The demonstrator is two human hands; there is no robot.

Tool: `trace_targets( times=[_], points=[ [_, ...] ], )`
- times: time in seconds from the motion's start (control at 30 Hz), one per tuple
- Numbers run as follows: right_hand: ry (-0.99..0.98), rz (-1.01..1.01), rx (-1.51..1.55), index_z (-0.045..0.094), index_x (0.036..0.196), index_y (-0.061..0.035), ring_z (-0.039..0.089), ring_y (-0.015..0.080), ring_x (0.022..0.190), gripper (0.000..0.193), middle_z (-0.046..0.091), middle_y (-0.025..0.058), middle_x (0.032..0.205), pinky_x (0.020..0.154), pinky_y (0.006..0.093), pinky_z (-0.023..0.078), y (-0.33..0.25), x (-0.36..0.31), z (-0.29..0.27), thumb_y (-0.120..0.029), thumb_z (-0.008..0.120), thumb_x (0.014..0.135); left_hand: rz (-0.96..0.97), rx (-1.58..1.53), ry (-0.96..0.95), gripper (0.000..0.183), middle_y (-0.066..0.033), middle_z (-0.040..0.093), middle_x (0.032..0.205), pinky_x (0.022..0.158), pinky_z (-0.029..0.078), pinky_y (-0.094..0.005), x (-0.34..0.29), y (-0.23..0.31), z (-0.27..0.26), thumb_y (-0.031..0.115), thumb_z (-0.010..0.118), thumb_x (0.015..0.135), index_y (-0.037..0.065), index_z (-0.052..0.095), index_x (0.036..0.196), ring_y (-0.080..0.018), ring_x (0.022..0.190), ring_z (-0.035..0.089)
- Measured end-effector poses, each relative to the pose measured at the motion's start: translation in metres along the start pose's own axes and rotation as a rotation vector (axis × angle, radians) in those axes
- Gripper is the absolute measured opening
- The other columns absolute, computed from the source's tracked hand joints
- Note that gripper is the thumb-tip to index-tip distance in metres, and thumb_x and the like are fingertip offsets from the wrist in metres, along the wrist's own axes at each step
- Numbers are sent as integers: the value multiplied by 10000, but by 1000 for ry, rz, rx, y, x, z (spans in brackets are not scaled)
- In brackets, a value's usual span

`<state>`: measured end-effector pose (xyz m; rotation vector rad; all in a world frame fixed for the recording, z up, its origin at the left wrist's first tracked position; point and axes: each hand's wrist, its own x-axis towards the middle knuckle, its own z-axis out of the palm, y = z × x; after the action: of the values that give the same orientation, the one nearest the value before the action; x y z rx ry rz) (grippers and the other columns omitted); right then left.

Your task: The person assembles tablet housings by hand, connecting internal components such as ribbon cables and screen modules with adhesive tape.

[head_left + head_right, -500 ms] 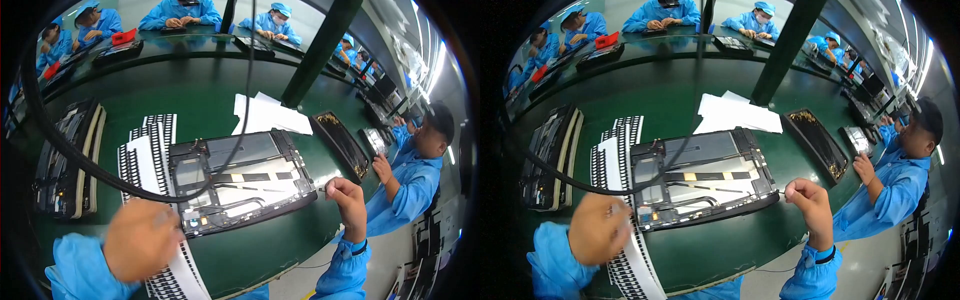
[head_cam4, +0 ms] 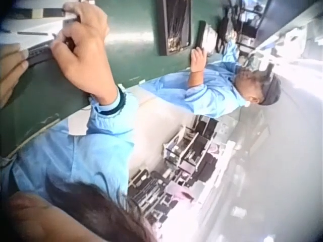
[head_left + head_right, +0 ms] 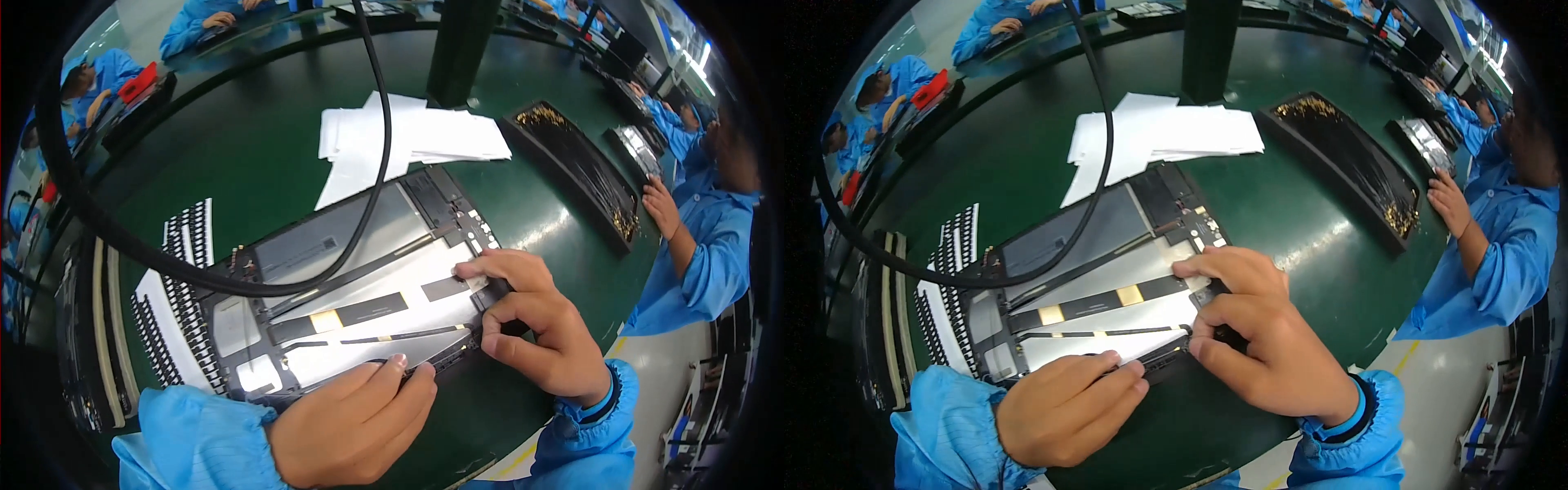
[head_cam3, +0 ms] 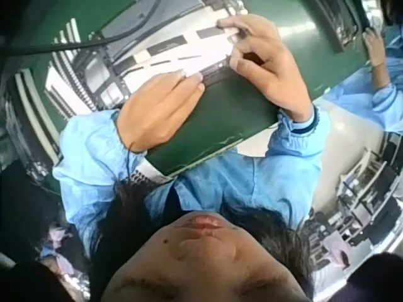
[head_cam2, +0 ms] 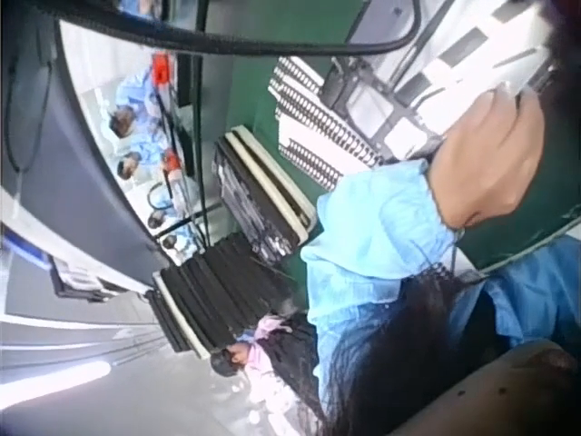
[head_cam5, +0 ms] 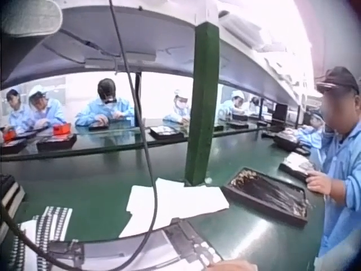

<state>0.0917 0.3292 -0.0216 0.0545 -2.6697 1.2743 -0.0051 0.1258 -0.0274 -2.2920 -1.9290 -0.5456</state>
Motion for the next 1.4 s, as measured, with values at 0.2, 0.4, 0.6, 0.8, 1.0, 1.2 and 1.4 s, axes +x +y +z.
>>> trace_targets(
  times=[0.2, 0.4, 0.6, 0.8, 1.0, 1.2, 1.4],
  points=[
    [-8, -4, 0, 560, 666, -38, 349, 322, 1149, 49, 487, 164, 1175, 988, 419, 202, 2, 2, -3, -75, 590, 658, -28, -24, -37, 263, -164, 570, 955, 676, 506, -328, 4, -1, -1, 72, 574, 666, -48, 602, 898, -280, 837, 565],
    [7, -21, -65, 557, 672, -43, 355, 325, 1140, 44, 485, 163, 1172, 982, 420, 210, 1, 1, 0, -70, 592, 671, -58, -26, -45, 267, -153, 578, 938, 652, 507, -324, 6, -1, -1, 70, 625, 643, -40, 608, 885, -278, 843, 569],
    [35, -57, -55, 559, 694, -47, 360, 328, 1136, 38, 485, 159, 1171, 975, 424, 225, 5, -2, 1, -58, 592, 681, -118, -118, -69, 304, -159, 574, 966, 674, 494, -350, 13, 6, -9, 74, 645, 635, -45, 599, 912, -291, 878, 562],
    [33, -30, 4, 564, 697, -50, 362, 328, 1139, 41, 497, 157, 1160, 972, 429, 233, 6, -5, 0, -67, 599, 684, -83, -125, -59, 312, -163, 576, 970, 689, 492, -350, 13, 3, -2, 82, 647, 635, -45, 599, 916, -294, 899, 558],
    [33, -30, -6, 570, 700, -55, 361, 327, 1141, 42, 490, 154, 1168, 974, 427, 226, 5, -3, 1, -73, 606, 686, -97, -124, -65, 313, -161, 582, 961, 690, 492, -348, 12, 3, -3, 90, 648, 637, -45, 600, 915, -290, 897, 560],
    [28, -40, -37, 571, 701, -59, 361, 324, 1140, 43, 482, 148, 1175, 976, 425, 219, 4, -3, 0, -73, 611, 692, -88, -117, -61, 302, -167, 579, 976, 699, 494, -351, 15, 2, -3, 84, 641, 642, -48, 599, 911, -293, 908, 560],
    [33, -26, -38, 576, 677, -51, 366, 323, 1138, 49, 498, 146, 1159, 975, 420, 228, 4, -2, 1, -61, 624, 675, 29, -60, -50, 257, -176, 563, 1019, 753, 488, -353, 24, -3, 2, 69, 607, 671, -59, 599, 893, -302, 923, 559]
  ],
)
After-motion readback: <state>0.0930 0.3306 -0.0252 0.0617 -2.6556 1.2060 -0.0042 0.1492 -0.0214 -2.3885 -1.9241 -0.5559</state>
